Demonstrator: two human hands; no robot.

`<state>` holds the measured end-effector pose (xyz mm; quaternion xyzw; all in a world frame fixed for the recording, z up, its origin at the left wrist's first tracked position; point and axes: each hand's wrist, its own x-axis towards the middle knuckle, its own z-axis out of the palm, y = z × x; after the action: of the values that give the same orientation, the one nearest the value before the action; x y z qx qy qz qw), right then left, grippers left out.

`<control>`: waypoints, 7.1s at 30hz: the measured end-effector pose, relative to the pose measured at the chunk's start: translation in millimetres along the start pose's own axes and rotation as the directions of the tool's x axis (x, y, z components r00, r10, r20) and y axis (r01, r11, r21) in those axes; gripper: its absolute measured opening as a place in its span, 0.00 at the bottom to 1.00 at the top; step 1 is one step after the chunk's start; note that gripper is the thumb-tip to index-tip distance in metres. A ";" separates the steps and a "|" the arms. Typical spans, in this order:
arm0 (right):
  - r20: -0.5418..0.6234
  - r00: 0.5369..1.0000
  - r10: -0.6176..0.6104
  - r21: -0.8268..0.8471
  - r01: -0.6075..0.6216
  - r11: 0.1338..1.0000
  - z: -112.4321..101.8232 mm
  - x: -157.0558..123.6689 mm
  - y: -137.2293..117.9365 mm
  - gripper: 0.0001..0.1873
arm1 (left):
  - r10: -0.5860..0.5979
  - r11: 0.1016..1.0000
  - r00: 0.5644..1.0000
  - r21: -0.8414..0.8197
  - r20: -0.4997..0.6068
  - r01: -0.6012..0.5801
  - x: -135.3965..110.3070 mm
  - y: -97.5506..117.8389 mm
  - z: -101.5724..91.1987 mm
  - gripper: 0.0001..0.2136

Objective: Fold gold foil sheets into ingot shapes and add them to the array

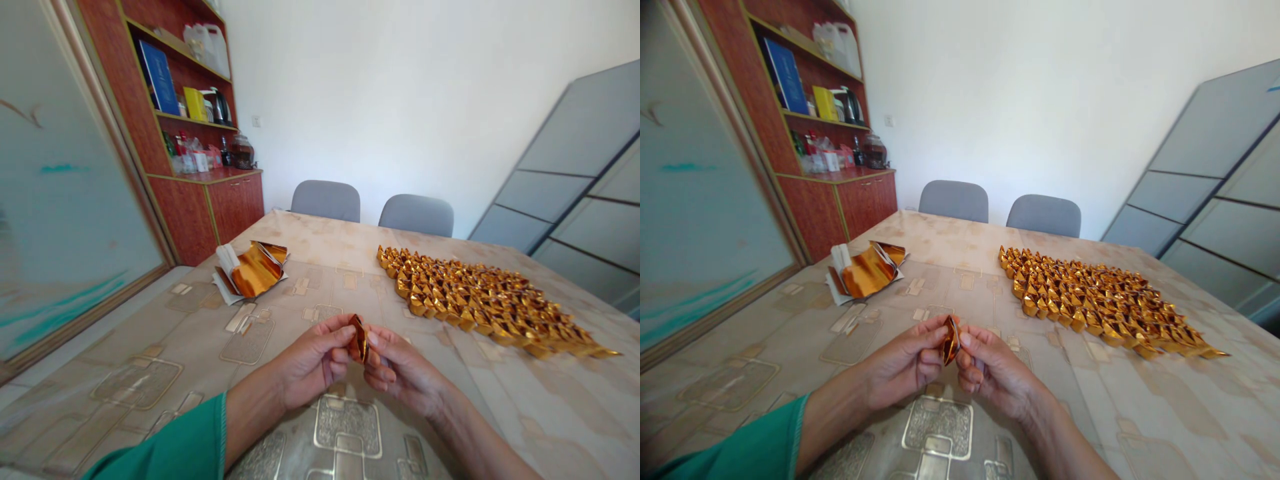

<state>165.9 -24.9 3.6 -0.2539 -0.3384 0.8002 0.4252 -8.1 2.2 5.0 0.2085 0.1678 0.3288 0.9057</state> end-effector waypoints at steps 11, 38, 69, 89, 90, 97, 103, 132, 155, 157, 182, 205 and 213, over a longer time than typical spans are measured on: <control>-0.044 0.998 0.045 -0.024 -0.046 0.999 -3.4 1.8 0.5 0.12 | 0.011 0.996 0.999 0.091 -0.042 -0.007 -2.9 2.7 2.1 0.11; -0.040 0.998 0.047 0.020 -0.047 0.999 -2.1 0.6 -2.2 0.12 | 0.001 1.000 0.998 -0.028 -0.065 -0.003 -1.9 -0.2 1.7 0.04; -0.020 0.996 0.088 -0.010 -0.088 0.996 -7.4 0.2 -0.3 0.10 | 0.070 0.958 0.992 0.285 -0.106 -0.037 -0.7 -0.5 -1.0 0.09; -0.195 0.856 -0.479 -0.336 0.400 0.852 -1.1 9.7 17.5 0.09 | 0.135 0.988 0.989 -0.065 -0.056 -0.138 -2.7 -8.4 8.8 0.09; -0.165 0.849 -0.502 -0.391 0.411 0.824 0.3 9.5 17.6 0.08 | 0.159 0.985 0.985 -0.061 -0.066 -0.163 -2.0 -8.8 8.2 0.08; -0.059 0.980 -0.189 -0.205 0.173 0.963 5.9 -0.2 5.9 0.12 | 0.240 0.970 0.969 0.052 -0.048 -0.238 -3.3 -3.3 9.5 0.11; -0.090 0.996 0.001 0.072 0.006 0.997 -0.9 -5.0 0.0 0.14 | 0.132 0.970 0.991 0.209 -0.013 -0.127 -7.6 1.8 13.4 0.14; -0.077 0.996 0.045 0.092 -0.038 0.995 -2.9 1.0 8.8 0.13 | 0.145 0.977 0.976 0.180 -0.160 -0.115 -6.0 -7.2 8.5 0.13; -0.109 0.994 0.017 0.048 -0.012 0.999 -6.0 3.7 12.7 0.12 | 0.186 0.960 0.969 0.240 -0.164 -0.144 -5.7 -6.6 12.0 0.15; -0.114 0.993 0.026 0.049 -0.021 0.999 -7.1 4.2 13.9 0.12 | 0.188 0.956 0.966 0.260 -0.179 -0.138 -4.6 -7.6 10.8 0.13; -0.174 0.984 0.027 0.119 -0.006 0.993 -6.5 4.2 12.5 0.11 | 0.145 0.954 0.964 0.289 -0.221 -0.077 -4.1 -3.1 8.4 0.12; -0.210 0.978 -0.010 0.093 0.030 0.995 -3.3 4.3 12.2 0.12 | 0.088 0.992 0.958 0.114 -0.274 -0.058 -2.0 -2.5 6.5 0.10; -0.207 0.978 0.009 0.143 0.021 0.989 -2.7 3.2 8.0 0.12 | -0.047 0.992 0.986 -0.121 -0.163 0.028 -0.2 1.5 1.2 0.07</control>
<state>162.1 -24.6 -4.5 -0.3035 -0.2339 0.7905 0.4779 -8.4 2.8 6.8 0.1231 0.2263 0.3373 0.9055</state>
